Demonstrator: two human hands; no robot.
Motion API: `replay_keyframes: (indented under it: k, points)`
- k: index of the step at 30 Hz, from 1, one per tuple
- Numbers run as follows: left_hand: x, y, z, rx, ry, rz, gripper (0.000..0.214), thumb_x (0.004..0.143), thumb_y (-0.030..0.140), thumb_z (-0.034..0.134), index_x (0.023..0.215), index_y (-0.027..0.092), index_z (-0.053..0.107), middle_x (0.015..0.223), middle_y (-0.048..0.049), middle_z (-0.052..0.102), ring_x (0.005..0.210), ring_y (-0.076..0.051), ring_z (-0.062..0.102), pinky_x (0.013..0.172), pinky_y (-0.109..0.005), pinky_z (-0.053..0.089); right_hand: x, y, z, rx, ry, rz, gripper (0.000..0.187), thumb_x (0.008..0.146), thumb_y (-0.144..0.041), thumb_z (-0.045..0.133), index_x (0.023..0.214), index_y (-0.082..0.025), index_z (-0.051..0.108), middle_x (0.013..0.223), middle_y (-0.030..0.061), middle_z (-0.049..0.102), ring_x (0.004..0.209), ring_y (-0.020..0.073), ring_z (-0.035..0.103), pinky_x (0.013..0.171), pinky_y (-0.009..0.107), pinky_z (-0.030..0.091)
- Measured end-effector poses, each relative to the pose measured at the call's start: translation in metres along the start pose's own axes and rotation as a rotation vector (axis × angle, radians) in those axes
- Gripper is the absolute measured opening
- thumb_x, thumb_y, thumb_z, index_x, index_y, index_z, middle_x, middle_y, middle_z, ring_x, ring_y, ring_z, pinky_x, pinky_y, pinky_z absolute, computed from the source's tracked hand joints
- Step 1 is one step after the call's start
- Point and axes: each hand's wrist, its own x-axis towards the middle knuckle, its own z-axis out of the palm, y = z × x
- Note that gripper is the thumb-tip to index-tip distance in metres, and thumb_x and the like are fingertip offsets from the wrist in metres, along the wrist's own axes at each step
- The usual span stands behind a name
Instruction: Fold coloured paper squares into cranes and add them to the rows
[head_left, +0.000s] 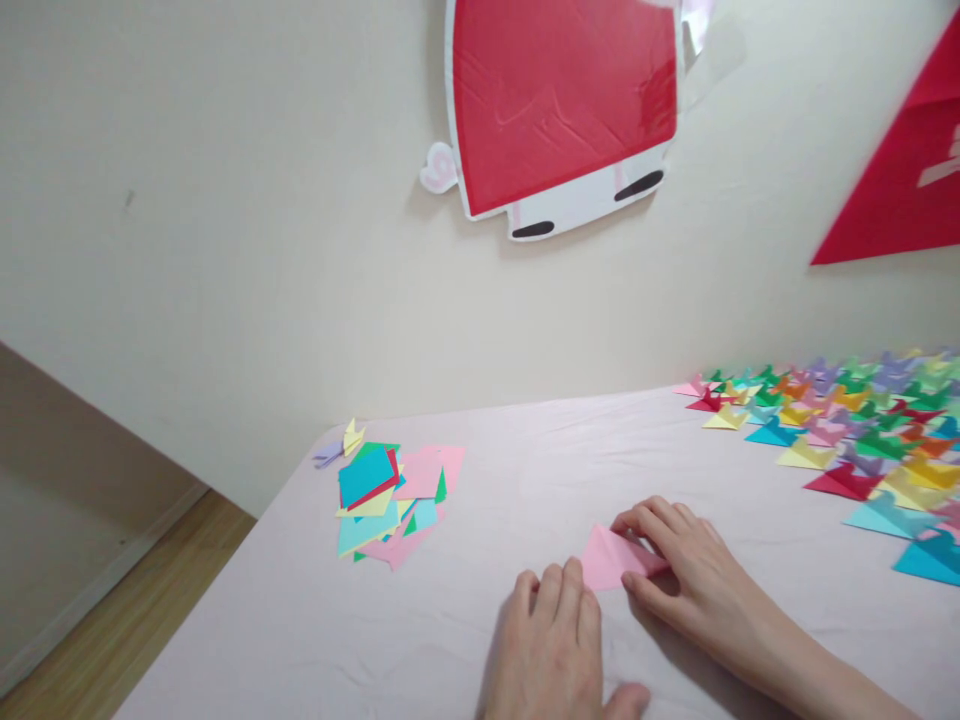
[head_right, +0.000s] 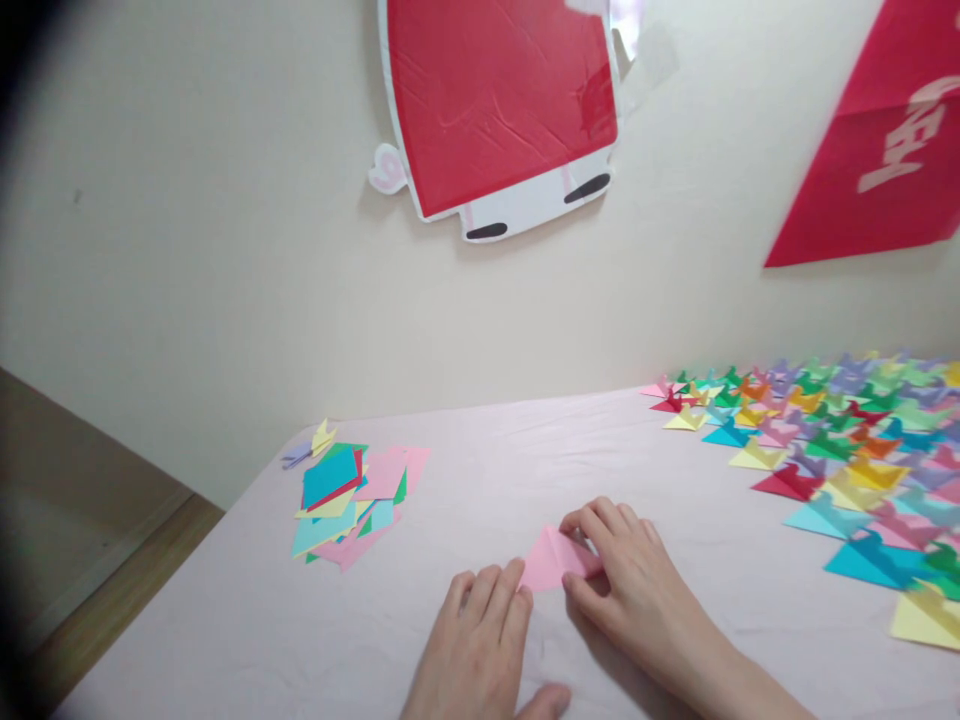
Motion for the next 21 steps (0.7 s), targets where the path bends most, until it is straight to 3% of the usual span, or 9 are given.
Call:
replay_keyframes:
  k: [10,13,17,21]
  points:
    - [-0.017,-0.008,0.001,0.022,0.049,-0.042,0.065,0.084,0.069,0.054,0.112,0.012,0.066,0.124,-0.0151,0.065,0.108,-0.033,0.059,0.090,-0.047,0.048,-0.010,0.045,-0.013,0.151,0.049,0.052,0.037,0.070,-0.015,0.049,0.102,-0.026,0.063,0.105,0.0064,0.065,0.100,0.0272,0.055,0.088,0.044,0.045]
    - [-0.021,-0.009,0.006,-0.025,0.065,-0.063,0.062,0.081,0.064,0.060,0.117,0.013,0.061,0.132,-0.0177,0.059,0.114,-0.035,0.057,0.091,-0.048,0.049,-0.009,0.046,-0.016,0.274,0.030,0.027,0.036,0.075,-0.017,0.046,0.106,-0.026,0.063,0.108,0.0066,0.065,0.105,0.0266,0.055,0.094,0.044,0.045]
    - [-0.019,-0.004,0.005,-0.204,0.103,-0.139,0.079,0.074,0.038,0.071,0.140,0.013,0.036,0.147,-0.0219,0.042,0.130,-0.036,0.045,0.099,-0.050,0.047,-0.006,0.028,-0.015,0.272,-0.024,-0.018,0.028,0.081,-0.027,0.056,0.108,-0.026,0.063,0.119,0.0083,0.061,0.112,0.0290,0.051,0.099,0.048,0.043]
    - [-0.010,0.004,0.000,-0.374,0.091,-0.187,0.104,0.068,0.026,0.068,0.151,0.013,0.006,0.150,-0.0231,0.037,0.134,-0.034,0.042,0.102,-0.052,0.046,-0.005,0.008,-0.009,0.216,-0.029,-0.105,0.030,0.074,-0.015,0.060,0.102,-0.026,0.062,0.120,0.0074,0.057,0.114,0.0282,0.048,0.099,0.047,0.041]
